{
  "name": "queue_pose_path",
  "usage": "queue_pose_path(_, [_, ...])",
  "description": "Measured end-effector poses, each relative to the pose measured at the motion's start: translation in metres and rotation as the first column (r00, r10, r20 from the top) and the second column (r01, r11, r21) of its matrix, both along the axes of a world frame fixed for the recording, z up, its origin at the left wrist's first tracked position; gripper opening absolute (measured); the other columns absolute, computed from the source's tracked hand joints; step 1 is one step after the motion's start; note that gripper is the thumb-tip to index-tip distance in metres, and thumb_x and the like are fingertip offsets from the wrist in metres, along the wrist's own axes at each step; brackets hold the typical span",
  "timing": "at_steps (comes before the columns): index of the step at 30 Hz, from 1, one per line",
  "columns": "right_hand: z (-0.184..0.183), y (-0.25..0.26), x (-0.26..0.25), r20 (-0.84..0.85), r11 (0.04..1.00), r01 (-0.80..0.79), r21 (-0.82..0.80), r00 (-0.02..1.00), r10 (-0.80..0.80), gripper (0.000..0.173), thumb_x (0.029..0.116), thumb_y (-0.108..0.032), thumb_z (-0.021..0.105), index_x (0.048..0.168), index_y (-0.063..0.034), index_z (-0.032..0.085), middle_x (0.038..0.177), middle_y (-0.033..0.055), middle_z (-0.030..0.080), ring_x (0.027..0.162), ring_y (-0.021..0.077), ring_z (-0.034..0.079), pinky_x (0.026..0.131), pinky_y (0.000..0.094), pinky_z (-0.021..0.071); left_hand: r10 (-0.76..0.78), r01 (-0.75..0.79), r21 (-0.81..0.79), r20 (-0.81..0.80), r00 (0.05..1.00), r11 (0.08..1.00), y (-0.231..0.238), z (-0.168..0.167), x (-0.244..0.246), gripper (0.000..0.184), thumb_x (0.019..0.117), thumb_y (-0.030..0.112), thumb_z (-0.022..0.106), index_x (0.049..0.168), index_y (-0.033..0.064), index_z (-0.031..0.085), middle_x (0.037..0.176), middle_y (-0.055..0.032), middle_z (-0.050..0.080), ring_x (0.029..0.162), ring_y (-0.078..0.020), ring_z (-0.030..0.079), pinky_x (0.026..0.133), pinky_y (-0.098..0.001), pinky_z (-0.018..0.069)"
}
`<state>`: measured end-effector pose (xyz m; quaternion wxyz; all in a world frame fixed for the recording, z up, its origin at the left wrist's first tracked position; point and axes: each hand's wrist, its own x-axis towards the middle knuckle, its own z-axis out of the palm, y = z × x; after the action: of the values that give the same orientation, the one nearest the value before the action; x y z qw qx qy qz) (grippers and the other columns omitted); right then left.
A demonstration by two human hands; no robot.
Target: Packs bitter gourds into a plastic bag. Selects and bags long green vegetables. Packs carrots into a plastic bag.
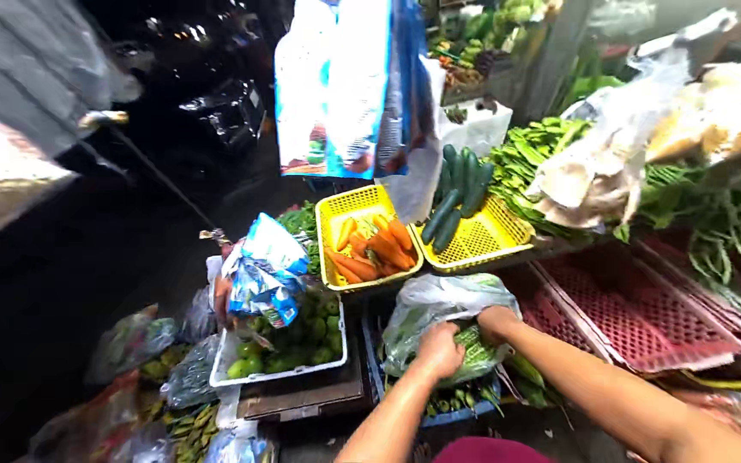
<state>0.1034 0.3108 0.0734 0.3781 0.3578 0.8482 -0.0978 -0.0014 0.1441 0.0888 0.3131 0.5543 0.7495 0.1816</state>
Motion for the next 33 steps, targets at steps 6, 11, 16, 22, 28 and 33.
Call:
queue_pose_path(6, [0.034,0.000,0.002,-0.024,0.998,-0.058,0.029,0.998,0.059,0.051,0.0854,-0.044,0.075,0.106,0.0026,0.073,0.123,0.0266,0.067,0.120,0.0455,0.062,0.096,0.0698,0.0499,0.021,-0.020,-0.034,0.019,1.000,0.999,-0.029,-0.027,-0.001,0.047,0.0977,0.029,0.061,0.142,0.0122,0.060,0.141,-0.0122,0.062,0.134,-0.0281,0.057,0.113,-0.0512,0.0460])
queue_pose_path(11, [0.056,-0.005,0.006,-0.176,0.985,-0.165,0.046,0.970,0.170,0.041,0.0846,-0.039,0.078,0.110,-0.0069,0.074,0.116,0.0224,0.071,0.114,0.0450,0.065,0.093,0.0719,0.0507,0.018,-0.022,0.073,0.049,0.999,0.997,-0.018,-0.034,0.016,0.059,0.0940,0.026,0.066,0.150,0.0134,0.052,0.148,-0.0081,0.057,0.139,-0.0245,0.052,0.117,-0.0468,0.0423])
queue_pose_path(16, [0.060,-0.003,0.018,-0.252,0.973,-0.228,0.019,0.941,0.226,0.028,0.0883,-0.028,0.073,0.112,-0.0127,0.074,0.109,0.0186,0.073,0.109,0.0424,0.068,0.089,0.0692,0.0523,0.043,-0.043,0.046,0.018,0.999,0.998,0.013,-0.035,0.034,0.067,0.0915,0.036,0.070,0.151,0.0127,0.050,0.145,-0.0154,0.056,0.134,-0.0316,0.054,0.112,-0.0510,0.0465])
queue_pose_path(22, [0.088,0.003,0.047,-0.652,0.966,-0.092,-0.244,0.752,-0.093,0.044,0.0950,-0.034,0.073,0.132,-0.0098,0.067,0.125,0.0196,0.069,0.120,0.0386,0.064,0.106,0.0644,0.0462,-0.004,0.006,-0.100,0.020,1.000,0.995,0.029,0.004,0.020,0.058,0.0880,0.031,0.077,0.140,0.0104,0.059,0.129,-0.0180,0.067,0.119,-0.0344,0.066,0.100,-0.0591,0.0539])
queue_pose_path(28, [0.103,0.013,0.147,-0.722,0.746,0.147,-0.649,0.190,-0.665,0.028,0.1043,-0.025,0.061,0.120,-0.0043,0.069,0.108,0.0112,0.073,0.087,0.0200,0.072,0.078,0.0418,0.0617,0.150,-0.105,0.246,-0.174,0.973,0.964,0.016,0.123,0.039,0.049,0.0878,0.042,0.081,0.124,0.0116,0.070,0.107,-0.0115,0.075,0.097,-0.0276,0.073,0.088,-0.0575,0.0584])
queue_pose_path(33, [0.136,0.031,0.198,-0.233,0.226,-0.070,-0.971,0.101,-0.967,0.069,0.1109,-0.054,0.022,0.144,-0.0007,0.051,0.108,0.0156,0.074,0.090,0.0253,0.074,0.077,0.0440,0.0625,0.102,-0.002,0.740,-0.091,0.991,0.673,0.090,0.154,0.132,0.043,0.0878,0.024,0.083,0.116,-0.0036,0.067,0.110,-0.0169,0.069,0.104,-0.0203,0.067,0.093,-0.0345,0.0564])
